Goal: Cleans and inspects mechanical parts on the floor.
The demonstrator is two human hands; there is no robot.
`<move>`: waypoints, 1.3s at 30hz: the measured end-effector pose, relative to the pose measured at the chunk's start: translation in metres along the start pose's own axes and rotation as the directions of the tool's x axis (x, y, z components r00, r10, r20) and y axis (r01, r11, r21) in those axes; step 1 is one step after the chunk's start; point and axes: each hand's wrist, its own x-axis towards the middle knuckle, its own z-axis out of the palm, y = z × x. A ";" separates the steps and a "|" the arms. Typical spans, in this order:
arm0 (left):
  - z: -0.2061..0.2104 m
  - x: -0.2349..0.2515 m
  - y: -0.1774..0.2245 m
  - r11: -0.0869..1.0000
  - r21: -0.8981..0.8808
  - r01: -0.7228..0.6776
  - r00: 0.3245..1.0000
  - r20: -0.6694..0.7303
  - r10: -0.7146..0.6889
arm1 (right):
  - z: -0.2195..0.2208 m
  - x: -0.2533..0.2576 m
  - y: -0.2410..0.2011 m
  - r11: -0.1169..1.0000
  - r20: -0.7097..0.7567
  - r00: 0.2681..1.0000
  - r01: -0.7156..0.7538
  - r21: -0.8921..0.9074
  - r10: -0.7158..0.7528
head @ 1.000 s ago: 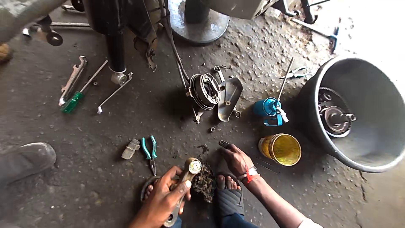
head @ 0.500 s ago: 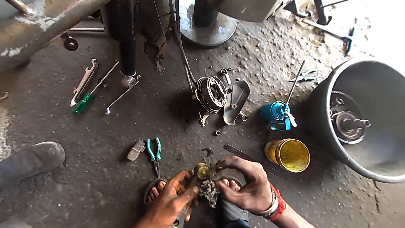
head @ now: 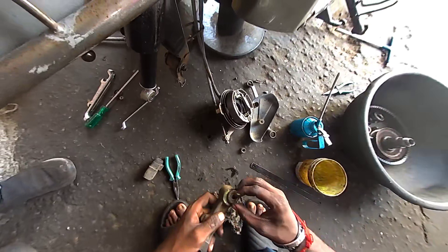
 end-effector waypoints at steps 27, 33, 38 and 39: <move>0.005 -0.006 0.007 0.952 0.295 -0.082 0.996 0.001 0.085 | -0.004 -0.002 -0.009 0.617 0.160 0.847 -0.485 0.619 0.506; 0.003 -0.013 0.008 0.842 0.519 -0.146 0.986 0.006 0.168 | 0.000 -0.003 -0.015 0.715 0.088 0.842 -0.503 0.485 0.533; 0.000 -0.016 0.013 0.746 0.630 -0.217 0.965 0.026 0.259 | 0.004 -0.005 -0.020 0.806 -0.021 0.876 -0.434 0.404 0.482; -0.001 -0.016 0.013 0.743 0.630 -0.225 0.964 0.033 0.265 | 0.003 -0.005 -0.020 0.812 -0.034 0.876 -0.431 0.394 0.481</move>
